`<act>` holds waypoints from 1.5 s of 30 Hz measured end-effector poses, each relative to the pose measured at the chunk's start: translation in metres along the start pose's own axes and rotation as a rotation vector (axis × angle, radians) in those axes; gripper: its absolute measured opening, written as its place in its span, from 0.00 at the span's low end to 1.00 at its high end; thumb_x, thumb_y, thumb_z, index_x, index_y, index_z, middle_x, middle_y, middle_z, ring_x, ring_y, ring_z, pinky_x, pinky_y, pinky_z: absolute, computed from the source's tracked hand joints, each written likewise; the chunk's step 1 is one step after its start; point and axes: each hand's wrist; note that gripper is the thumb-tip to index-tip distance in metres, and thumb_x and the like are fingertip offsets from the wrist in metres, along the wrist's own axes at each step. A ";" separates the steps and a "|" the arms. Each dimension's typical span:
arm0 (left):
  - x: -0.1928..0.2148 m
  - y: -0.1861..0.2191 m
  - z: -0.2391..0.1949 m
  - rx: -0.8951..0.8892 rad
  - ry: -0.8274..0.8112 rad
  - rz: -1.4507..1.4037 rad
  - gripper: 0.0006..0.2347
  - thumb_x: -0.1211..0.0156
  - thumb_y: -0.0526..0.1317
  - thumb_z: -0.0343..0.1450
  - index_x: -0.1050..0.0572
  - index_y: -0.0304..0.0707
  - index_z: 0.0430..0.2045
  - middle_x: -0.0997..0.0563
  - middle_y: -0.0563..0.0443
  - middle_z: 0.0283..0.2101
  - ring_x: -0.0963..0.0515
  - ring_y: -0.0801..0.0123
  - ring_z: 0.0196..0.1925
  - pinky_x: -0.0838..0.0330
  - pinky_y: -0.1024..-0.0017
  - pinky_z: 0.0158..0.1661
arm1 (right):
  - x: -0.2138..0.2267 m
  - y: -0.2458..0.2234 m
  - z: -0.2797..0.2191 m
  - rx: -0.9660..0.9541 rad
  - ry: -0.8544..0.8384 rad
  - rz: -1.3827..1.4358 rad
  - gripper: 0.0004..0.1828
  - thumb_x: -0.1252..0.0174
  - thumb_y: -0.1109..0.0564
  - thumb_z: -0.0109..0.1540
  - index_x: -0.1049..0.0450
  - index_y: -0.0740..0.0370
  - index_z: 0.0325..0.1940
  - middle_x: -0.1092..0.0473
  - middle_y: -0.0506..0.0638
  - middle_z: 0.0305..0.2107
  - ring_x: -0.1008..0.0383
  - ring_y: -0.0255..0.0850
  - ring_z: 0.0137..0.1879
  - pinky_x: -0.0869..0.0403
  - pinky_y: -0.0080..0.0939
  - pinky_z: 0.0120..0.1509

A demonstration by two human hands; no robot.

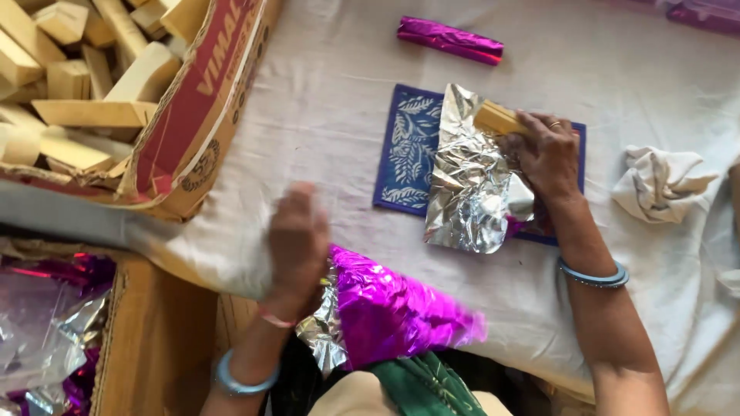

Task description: The person wraps rectangular wooden blocks in silver and pink metallic foil, folding the edges to create neat packages. They then wipe a clear plastic container with a white cloth and place it on the table.

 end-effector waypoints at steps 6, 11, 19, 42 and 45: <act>-0.032 0.015 0.000 -0.184 -0.019 0.388 0.18 0.41 0.36 0.69 0.24 0.41 0.56 0.25 0.52 0.57 0.26 0.63 0.57 0.31 0.59 0.57 | -0.002 -0.008 -0.003 0.016 0.002 -0.117 0.25 0.36 0.51 0.69 0.24 0.60 0.69 0.26 0.55 0.59 0.32 0.51 0.65 0.36 0.53 0.66; -0.033 0.012 -0.002 -0.173 0.000 0.393 0.17 0.42 0.36 0.69 0.23 0.42 0.55 0.24 0.54 0.56 0.26 0.64 0.58 0.31 0.60 0.58 | -0.005 -0.002 -0.004 0.029 -0.015 -0.147 0.24 0.38 0.50 0.71 0.26 0.61 0.69 0.27 0.56 0.60 0.32 0.52 0.66 0.37 0.55 0.66; -0.043 0.001 -0.005 -0.210 0.029 0.365 0.15 0.41 0.37 0.71 0.22 0.42 0.52 0.23 0.53 0.56 0.25 0.63 0.57 0.31 0.60 0.57 | 0.020 -0.032 0.007 0.020 -0.002 -0.132 0.23 0.39 0.49 0.72 0.25 0.59 0.69 0.27 0.55 0.60 0.31 0.52 0.65 0.38 0.57 0.65; -0.043 0.000 -0.005 -0.197 0.010 0.384 0.16 0.42 0.37 0.70 0.23 0.44 0.54 0.23 0.55 0.56 0.25 0.64 0.57 0.30 0.60 0.57 | 0.061 -0.172 -0.023 0.426 -0.177 0.451 0.36 0.26 0.48 0.55 0.29 0.61 0.63 0.30 0.57 0.56 0.27 0.53 0.61 0.28 0.51 0.67; -0.039 0.002 -0.002 -0.199 -0.005 0.359 0.18 0.42 0.38 0.69 0.23 0.42 0.54 0.23 0.53 0.56 0.25 0.63 0.56 0.30 0.59 0.55 | 0.058 -0.227 -0.046 0.670 -0.277 0.539 0.48 0.29 0.37 0.55 0.39 0.59 0.72 0.35 0.58 0.64 0.30 0.55 0.64 0.30 0.55 0.66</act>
Point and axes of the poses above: each hand's wrist, its own z-axis towards the middle knuckle, its own x-axis out of the back of the hand, y = z × x
